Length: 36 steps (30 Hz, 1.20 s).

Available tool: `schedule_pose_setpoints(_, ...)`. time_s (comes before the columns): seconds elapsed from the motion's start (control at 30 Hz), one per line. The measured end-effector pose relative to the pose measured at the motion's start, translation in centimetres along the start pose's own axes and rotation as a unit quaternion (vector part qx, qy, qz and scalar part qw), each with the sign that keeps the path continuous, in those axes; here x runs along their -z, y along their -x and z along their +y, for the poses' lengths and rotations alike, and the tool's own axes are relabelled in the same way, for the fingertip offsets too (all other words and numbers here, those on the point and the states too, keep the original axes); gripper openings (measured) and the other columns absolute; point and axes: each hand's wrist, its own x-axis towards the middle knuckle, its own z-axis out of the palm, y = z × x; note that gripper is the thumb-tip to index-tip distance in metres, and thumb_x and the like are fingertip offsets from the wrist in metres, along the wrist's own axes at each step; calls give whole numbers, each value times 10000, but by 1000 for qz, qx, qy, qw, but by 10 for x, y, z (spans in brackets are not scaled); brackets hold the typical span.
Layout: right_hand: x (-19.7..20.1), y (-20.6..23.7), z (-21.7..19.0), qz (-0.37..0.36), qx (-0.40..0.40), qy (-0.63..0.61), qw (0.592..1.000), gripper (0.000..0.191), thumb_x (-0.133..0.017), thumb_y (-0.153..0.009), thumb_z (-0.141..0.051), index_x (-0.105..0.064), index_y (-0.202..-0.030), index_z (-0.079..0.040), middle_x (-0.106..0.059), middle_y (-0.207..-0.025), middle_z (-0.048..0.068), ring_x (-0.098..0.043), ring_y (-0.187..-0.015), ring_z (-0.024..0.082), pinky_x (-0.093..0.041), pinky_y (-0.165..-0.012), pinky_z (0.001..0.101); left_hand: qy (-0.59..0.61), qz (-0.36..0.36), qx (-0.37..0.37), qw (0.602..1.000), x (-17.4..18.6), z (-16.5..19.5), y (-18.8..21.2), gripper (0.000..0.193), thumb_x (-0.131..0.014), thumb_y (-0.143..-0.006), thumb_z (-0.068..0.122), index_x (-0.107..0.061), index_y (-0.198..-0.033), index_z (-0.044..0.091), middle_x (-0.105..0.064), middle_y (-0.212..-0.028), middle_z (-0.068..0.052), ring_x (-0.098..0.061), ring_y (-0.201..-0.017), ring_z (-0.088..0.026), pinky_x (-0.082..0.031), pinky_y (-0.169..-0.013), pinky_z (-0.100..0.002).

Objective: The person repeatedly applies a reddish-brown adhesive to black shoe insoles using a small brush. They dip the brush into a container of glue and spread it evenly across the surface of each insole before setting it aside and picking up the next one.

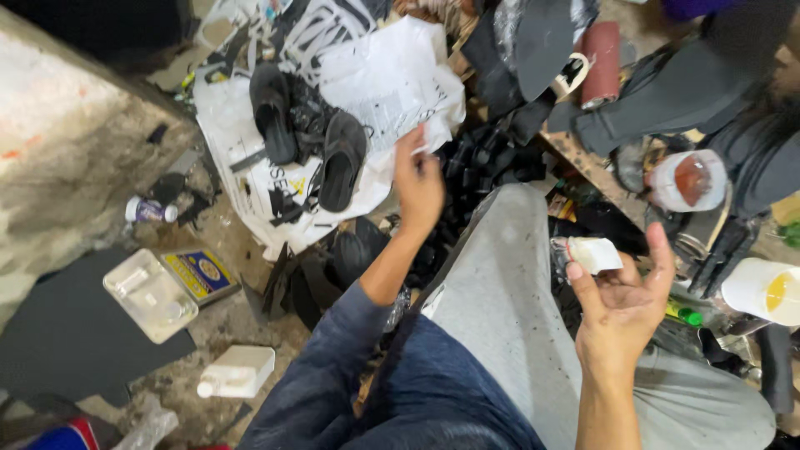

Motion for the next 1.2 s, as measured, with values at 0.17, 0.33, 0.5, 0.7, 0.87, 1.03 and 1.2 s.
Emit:
schedule_pose_setpoints(0.17,-3,11,-16,27,1,13,1000,941,-720,-892,176,-246,-1676,-44,-661,-1214,129,-643,-1161,204,-503,-1087,343,-68,-71,-172,980,-92,94,-63,282,-654,-962,57,-669,-1243,39,-587,-1232,-139,-594,-1169,-301,-516,-1005,-398)
schedule_pose_setpoints(0.33,26,16,-26,48,1,28,998,937,-712,-884,165,-239,-1666,-39,-668,-1212,144,-650,-1146,209,-501,-1056,330,-323,-99,-137,931,-160,118,-114,574,-869,-722,215,-623,-1194,2,-549,-1225,-234,-534,-1134,-405,-517,-892,-468)
schedule_pose_setpoints(0.5,97,-17,-29,94,48,36,994,882,-726,-967,131,-228,-1679,-24,-687,-1314,149,-677,-1275,226,-522,-1130,340,-255,-96,-131,953,-181,115,-114,703,-925,-585,108,-633,-1217,13,-606,-1087,-204,-591,-1009,-371,-523,-858,-437)
schedule_pose_setpoints(0.7,186,-102,-27,113,176,267,941,900,-788,-927,125,-259,-1633,-58,-593,-1379,160,-645,-1093,188,-512,-934,311,354,-244,99,897,-163,150,-44,517,-738,-984,-53,-615,-1487,-44,-597,-1044,-61,-580,-973,-173,-520,-894,-309)
schedule_pose_setpoints(0.87,222,-148,-15,48,159,430,887,976,-835,-838,6,-289,-1639,-110,-731,-1106,104,-668,-1013,284,-514,-904,411,569,-243,398,678,-101,210,81,420,-601,-911,121,-642,-1328,83,-683,-1309,-93,-667,-1155,-272,-424,-1128,-480)
schedule_pose_setpoints(1.03,223,-172,-5,5,165,518,840,987,-854,-802,-39,-304,-1618,-119,-747,-1040,125,-680,-1034,352,-382,-1013,529,665,-257,460,530,-93,234,140,224,-547,-1052,159,-668,-1204,47,-653,-1388,-103,-646,-1197,-226,-237,-1284,-628)
schedule_pose_setpoints(1.2,222,-181,-4,-30,113,534,837,992,-826,-794,-47,-292,-1625,-128,-751,-1068,116,-679,-1021,325,-360,-952,506,617,-222,504,562,-98,223,154,417,-462,-1039,125,-556,-1443,81,-611,-1409,-110,-631,-1233,-213,-252,-1264,-591)
